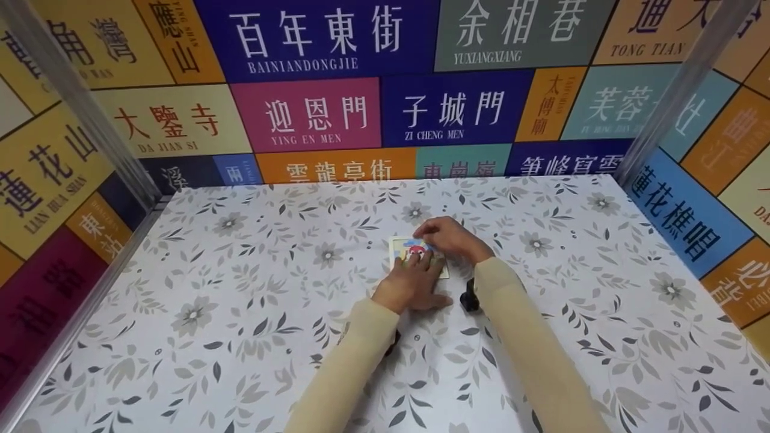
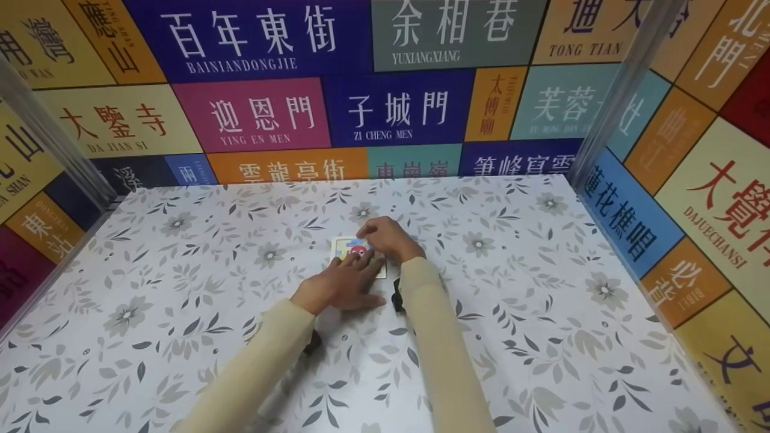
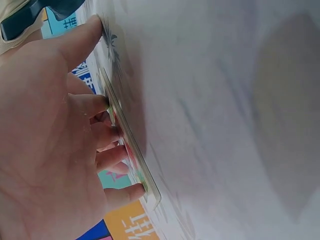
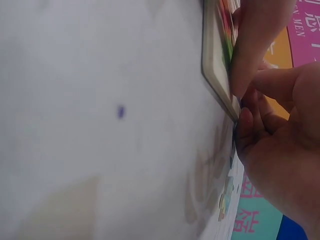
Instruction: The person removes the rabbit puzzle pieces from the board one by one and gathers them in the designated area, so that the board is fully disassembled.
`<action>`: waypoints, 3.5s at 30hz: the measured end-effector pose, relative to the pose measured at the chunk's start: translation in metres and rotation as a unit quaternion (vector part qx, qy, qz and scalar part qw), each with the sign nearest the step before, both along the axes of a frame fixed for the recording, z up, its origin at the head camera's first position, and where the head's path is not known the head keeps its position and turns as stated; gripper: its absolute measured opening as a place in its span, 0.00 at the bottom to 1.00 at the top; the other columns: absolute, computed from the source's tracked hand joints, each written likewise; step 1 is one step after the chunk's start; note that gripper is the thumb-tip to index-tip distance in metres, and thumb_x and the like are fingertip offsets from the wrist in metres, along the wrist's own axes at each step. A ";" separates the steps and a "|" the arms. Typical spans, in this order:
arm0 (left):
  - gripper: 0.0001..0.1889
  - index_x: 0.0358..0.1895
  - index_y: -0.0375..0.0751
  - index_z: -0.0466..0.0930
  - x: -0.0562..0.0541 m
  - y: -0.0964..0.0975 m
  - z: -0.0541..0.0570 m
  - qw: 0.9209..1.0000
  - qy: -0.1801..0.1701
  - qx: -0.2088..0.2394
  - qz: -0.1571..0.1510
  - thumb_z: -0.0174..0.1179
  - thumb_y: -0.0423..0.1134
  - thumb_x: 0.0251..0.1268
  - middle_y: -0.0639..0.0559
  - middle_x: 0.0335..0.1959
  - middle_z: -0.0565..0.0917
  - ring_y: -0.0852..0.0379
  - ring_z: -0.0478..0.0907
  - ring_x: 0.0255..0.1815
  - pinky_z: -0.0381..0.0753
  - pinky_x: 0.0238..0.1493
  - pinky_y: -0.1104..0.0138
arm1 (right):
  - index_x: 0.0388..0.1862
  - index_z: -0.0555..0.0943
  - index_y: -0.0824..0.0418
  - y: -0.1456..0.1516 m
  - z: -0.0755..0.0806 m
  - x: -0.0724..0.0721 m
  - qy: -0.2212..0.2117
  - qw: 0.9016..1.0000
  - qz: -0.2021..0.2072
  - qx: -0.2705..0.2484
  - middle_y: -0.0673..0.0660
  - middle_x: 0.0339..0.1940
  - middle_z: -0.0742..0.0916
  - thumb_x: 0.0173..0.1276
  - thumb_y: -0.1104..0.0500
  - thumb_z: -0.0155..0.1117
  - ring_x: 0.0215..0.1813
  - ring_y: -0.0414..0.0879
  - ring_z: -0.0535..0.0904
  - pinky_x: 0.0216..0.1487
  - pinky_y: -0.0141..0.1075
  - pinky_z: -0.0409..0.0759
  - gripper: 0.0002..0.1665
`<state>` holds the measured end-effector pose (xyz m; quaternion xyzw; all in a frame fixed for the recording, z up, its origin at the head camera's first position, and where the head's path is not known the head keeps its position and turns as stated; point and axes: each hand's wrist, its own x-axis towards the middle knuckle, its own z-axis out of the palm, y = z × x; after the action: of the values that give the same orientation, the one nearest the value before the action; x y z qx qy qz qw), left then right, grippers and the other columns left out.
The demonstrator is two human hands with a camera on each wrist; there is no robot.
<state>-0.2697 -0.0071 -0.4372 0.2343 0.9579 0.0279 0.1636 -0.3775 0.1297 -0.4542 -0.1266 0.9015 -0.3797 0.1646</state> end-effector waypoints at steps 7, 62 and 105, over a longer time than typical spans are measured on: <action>0.46 0.81 0.50 0.50 0.000 0.004 -0.002 1.000 0.001 -0.006 0.012 0.52 0.70 0.67 0.46 0.84 0.49 0.47 0.45 0.84 0.52 0.80 0.44 | 0.54 0.85 0.59 -0.001 0.001 0.001 -0.008 1.000 -0.005 -0.002 0.60 0.59 0.84 0.76 0.63 0.52 0.66 0.55 0.75 0.75 0.53 0.66 0.17; 0.48 0.82 0.51 0.50 0.000 0.002 -0.001 0.999 -0.028 0.029 0.033 0.55 0.70 0.64 0.46 0.84 0.47 0.45 0.41 0.85 0.44 0.82 0.45 | 0.57 0.81 0.64 0.118 0.026 0.011 0.031 0.995 -0.088 -0.022 0.65 0.57 0.83 0.77 0.58 0.57 0.52 0.56 0.79 0.52 0.43 0.78 0.16; 0.43 0.81 0.46 0.52 -0.007 -0.011 0.000 0.996 -0.059 0.070 -0.003 0.58 0.60 0.69 0.42 0.84 0.47 0.46 0.41 0.85 0.46 0.83 0.49 | 0.55 0.83 0.62 0.048 0.013 0.010 0.072 0.997 -0.006 0.022 0.63 0.54 0.85 0.75 0.58 0.60 0.54 0.55 0.81 0.55 0.47 0.78 0.15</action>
<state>-0.2767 -0.0184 -0.4370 0.2461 0.9415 0.1084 0.2030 -0.3675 0.1773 -0.4411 -0.1442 0.9200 -0.3507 0.0997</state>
